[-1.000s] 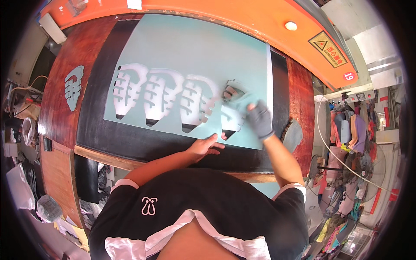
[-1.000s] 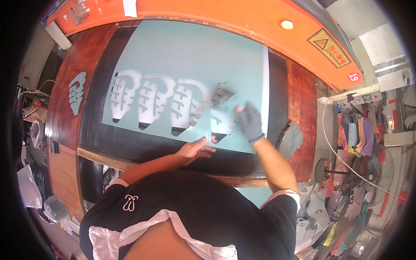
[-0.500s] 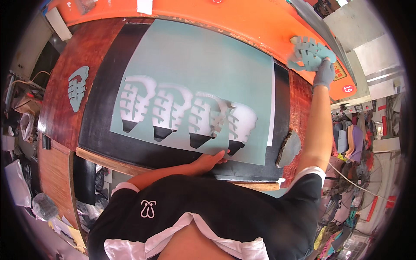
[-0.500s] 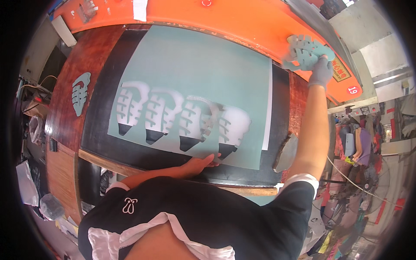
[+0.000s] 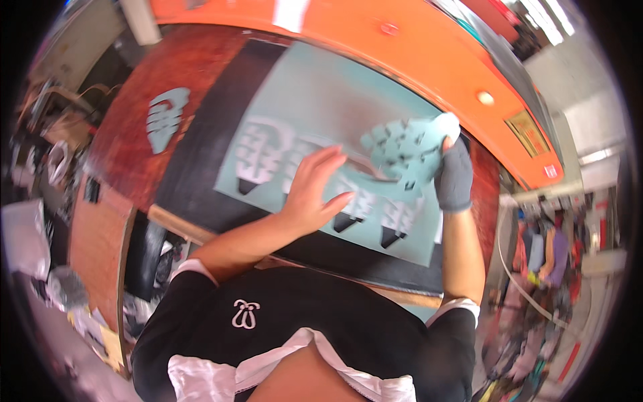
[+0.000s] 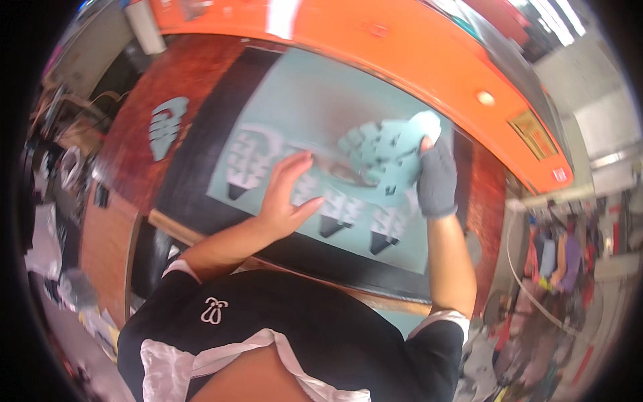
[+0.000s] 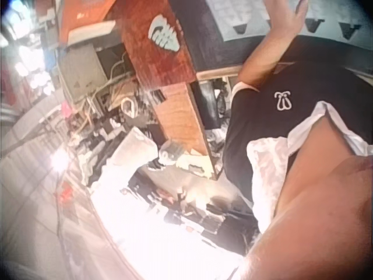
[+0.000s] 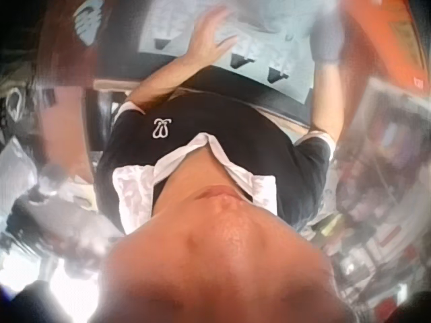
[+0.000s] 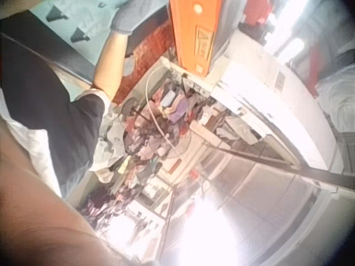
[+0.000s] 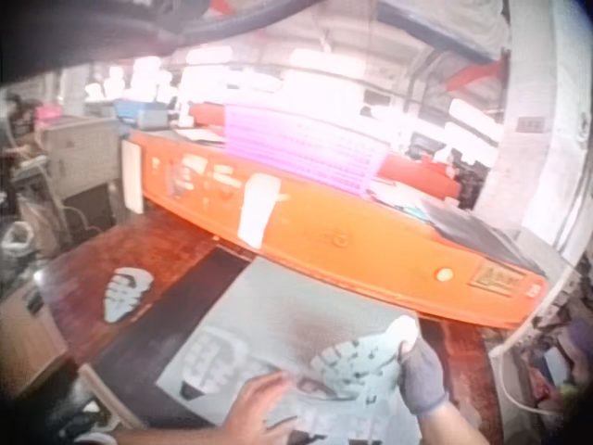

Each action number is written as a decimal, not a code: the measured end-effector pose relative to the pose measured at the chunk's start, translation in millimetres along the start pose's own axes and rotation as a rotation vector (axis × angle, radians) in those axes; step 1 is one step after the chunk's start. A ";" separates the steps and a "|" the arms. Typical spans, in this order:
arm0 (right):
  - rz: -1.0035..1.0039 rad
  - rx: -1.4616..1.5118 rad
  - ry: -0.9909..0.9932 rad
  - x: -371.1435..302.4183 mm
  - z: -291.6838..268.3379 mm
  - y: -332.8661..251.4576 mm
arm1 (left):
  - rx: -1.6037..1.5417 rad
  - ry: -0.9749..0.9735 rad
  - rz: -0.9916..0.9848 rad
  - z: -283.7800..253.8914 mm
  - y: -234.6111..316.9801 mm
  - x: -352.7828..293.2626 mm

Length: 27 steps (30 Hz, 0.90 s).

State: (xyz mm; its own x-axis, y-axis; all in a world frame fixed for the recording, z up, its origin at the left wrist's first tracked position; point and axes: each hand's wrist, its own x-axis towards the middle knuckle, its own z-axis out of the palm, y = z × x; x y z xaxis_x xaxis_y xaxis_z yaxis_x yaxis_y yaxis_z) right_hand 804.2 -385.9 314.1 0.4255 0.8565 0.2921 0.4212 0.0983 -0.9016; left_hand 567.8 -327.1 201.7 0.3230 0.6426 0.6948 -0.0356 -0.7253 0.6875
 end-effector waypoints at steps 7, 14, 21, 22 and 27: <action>0.110 0.162 -0.438 -32.5 145.7 -18.1 | -0.140 -0.275 -0.383 -84.3 -14.6 14.9; 0.048 0.074 -0.618 39.2 241.1 -52.1 | 0.161 0.151 -0.513 -184.0 -65.4 -65.8; -0.575 -0.342 -0.410 97.0 357.5 -24.5 | 0.460 0.052 -0.421 -221.0 -93.0 -141.9; -0.679 -0.401 -0.417 87.0 381.7 -7.4 | 0.482 0.020 -0.371 -220.3 -94.9 -144.5; -0.802 -0.760 -0.833 -9.4 452.1 56.6 | 0.488 0.005 -0.408 -218.3 -99.3 -141.8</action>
State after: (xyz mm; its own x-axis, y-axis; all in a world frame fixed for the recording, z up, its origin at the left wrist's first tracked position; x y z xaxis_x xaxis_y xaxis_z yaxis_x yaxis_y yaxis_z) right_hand 462.0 -159.3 116.2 -0.6245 0.7709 0.1256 0.7640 0.6363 -0.1070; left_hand 319.1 -292.3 81.1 0.2151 0.8912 0.3995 0.5250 -0.4504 0.7221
